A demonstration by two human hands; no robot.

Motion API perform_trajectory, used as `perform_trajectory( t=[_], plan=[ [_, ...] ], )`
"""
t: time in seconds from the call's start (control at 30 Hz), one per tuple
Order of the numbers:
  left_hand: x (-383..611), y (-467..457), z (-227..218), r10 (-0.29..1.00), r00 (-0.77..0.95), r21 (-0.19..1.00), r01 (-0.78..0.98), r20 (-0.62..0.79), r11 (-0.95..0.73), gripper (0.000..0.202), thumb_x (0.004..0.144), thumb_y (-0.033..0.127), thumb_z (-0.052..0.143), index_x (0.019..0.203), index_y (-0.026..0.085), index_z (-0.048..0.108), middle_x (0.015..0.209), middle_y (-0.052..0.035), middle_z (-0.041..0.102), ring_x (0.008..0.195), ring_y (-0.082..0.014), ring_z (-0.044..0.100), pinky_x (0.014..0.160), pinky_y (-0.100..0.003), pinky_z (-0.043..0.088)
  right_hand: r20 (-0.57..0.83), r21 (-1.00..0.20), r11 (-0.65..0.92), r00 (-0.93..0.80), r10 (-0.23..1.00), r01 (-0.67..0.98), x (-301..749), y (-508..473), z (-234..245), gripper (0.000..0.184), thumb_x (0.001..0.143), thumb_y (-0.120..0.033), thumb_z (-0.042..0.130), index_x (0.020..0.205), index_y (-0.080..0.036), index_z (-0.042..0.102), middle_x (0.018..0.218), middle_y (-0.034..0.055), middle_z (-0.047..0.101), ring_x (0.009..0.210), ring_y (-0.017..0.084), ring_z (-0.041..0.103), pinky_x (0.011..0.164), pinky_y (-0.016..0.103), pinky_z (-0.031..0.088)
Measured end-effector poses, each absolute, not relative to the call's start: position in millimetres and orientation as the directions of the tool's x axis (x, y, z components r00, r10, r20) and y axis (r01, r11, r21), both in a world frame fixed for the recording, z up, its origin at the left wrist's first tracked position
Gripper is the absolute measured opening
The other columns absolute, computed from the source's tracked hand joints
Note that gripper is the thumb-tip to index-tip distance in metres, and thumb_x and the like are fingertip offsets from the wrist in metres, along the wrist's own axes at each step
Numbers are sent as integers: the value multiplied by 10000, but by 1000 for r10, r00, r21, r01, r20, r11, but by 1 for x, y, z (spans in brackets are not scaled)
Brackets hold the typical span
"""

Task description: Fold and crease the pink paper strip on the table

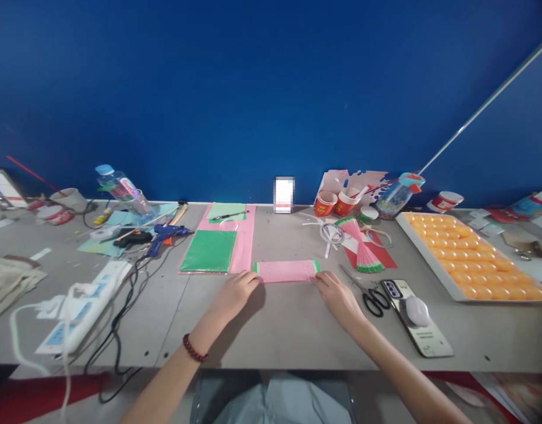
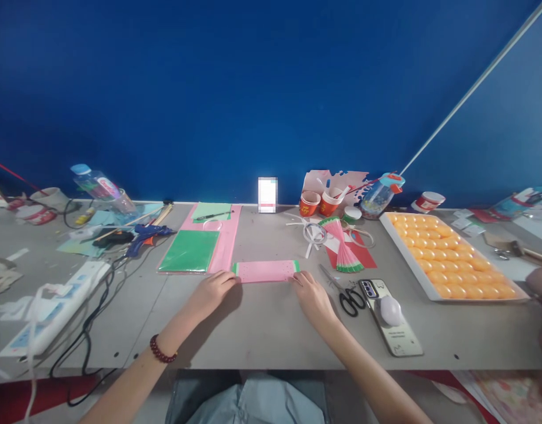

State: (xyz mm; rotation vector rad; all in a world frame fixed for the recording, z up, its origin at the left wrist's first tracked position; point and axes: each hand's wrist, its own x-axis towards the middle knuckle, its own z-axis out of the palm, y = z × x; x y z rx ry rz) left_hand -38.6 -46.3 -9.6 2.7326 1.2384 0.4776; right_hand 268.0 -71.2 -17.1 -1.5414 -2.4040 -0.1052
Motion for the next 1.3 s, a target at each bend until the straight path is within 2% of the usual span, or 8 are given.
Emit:
perform_trajectory(
  t=[0.17,0.3,0.53,0.67,0.8,1.03,1.17,1.3],
  plan=[
    [-39,-41,-8,773,594,278,722,221,-634,204,933,161,446,1000,196,636,969,-38,634,911,-169,590,786,-300,483,233,-162,528,-488,841,834,284,-58,-18,313,871,-73,449,1066,-192,663,1034,79,673,994,186,603,839,314,515],
    [-39,-33,-4,749,630,215,717,207,-663,196,921,129,452,985,185,629,943,-36,631,890,-171,593,758,-289,477,244,-219,580,-532,811,784,291,-46,-14,249,901,-125,454,988,-178,681,966,72,691,948,180,617,811,304,516],
    [-33,-30,-2,721,671,98,717,172,-690,199,855,42,449,871,174,596,845,-49,608,810,-189,580,680,-300,465,266,-62,621,-587,765,781,287,-46,-9,231,905,-118,456,966,-166,673,913,79,685,902,175,613,803,299,494],
    [-28,-31,0,766,580,209,741,279,-638,180,834,59,434,817,186,561,829,-43,594,807,-181,560,702,-303,463,330,-61,590,-541,773,805,286,-47,-9,233,934,-183,429,957,-165,661,903,77,672,891,176,607,799,292,478],
    [-25,-34,16,822,458,458,683,339,-569,148,839,118,425,848,196,551,845,-33,590,830,-170,546,753,-306,455,316,-192,526,-455,833,829,288,-47,-2,213,906,-164,428,927,-178,639,910,69,658,890,178,591,801,301,461],
    [-31,-31,42,940,341,856,477,27,-197,216,872,348,441,830,176,564,735,5,581,629,-118,525,580,-229,414,105,-692,285,-297,949,663,293,-43,30,182,878,-274,455,876,-184,613,848,41,661,767,162,591,728,284,461],
    [-36,-29,37,916,393,822,546,-80,-163,203,821,339,499,806,176,618,779,-16,640,680,-147,567,625,-253,440,-119,-772,109,-311,943,626,298,-38,32,211,842,-338,504,841,-187,652,814,18,684,763,162,606,700,266,452],
    [-35,-31,24,904,424,667,691,-63,-278,203,793,375,580,785,195,675,855,-41,669,771,-183,591,679,-274,440,-152,-717,100,-294,944,690,296,-39,21,203,804,-299,509,803,-182,675,723,0,665,675,148,577,619,249,414]
  ],
)
